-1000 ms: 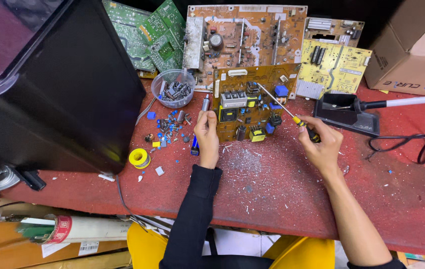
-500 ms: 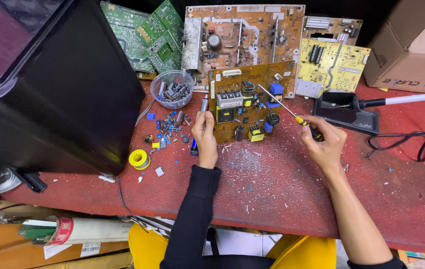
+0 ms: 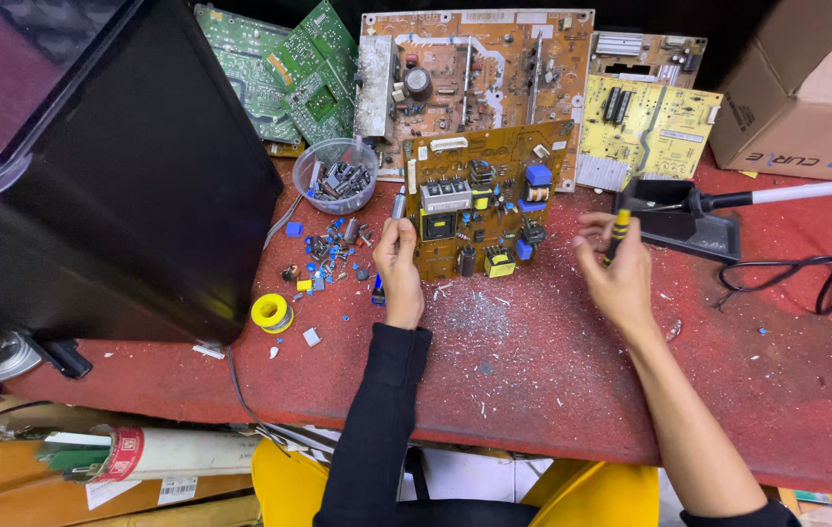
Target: The person uses a soldering iron and a desoldering pump to remove components from a green circuit board. They flip the board over to inspect the other side, then continue desoldering components from the original side.
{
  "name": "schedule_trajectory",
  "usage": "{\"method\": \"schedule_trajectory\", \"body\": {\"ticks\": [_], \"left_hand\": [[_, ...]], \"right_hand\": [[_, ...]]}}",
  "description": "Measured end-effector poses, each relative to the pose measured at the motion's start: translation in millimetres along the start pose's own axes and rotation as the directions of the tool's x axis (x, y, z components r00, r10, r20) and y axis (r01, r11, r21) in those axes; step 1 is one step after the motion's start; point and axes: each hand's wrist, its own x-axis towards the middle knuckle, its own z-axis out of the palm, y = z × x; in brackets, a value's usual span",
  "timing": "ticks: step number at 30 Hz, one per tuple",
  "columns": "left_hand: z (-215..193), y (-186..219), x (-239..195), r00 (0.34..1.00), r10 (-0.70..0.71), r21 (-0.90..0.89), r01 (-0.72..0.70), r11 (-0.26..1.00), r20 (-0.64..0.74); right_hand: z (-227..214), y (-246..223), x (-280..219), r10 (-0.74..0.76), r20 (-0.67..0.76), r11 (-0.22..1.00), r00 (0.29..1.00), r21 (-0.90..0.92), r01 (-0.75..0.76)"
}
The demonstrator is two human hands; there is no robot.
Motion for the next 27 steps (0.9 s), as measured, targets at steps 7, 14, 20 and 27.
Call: {"method": "schedule_trajectory", "body": {"ticks": [7, 14, 20, 27], "left_hand": [[-0.4, -15.4, -0.6, 0.999, -0.027, -0.035, 0.028, 0.999, 0.021], [6.1, -3.8, -6.6, 0.998, -0.014, 0.038, 0.012, 0.999, 0.063], [3.9, -7.2, -3.3, 1.0, 0.0, 0.04, -0.001, 0.999, 0.031], [7.5, 27.2, -6.1, 0.971, 0.072, 0.081, -0.093, 0.992, 0.228]], "right_hand": [[14.1, 16.4, -7.4, 0.118, 0.04, 0.992, 0.992, 0.029, -0.119], [4.3, 43.4, -7.9, 0.083, -0.096, 0.993, 0.992, 0.092, -0.074], [-0.8, 28.3, -2.0, 0.049, -0.046, 0.92, 0.998, 0.391, -0.027], [-0.2, 16.8, -2.9, 0.06, -0.191, 0.953, 0.98, 0.304, 0.001]]}}
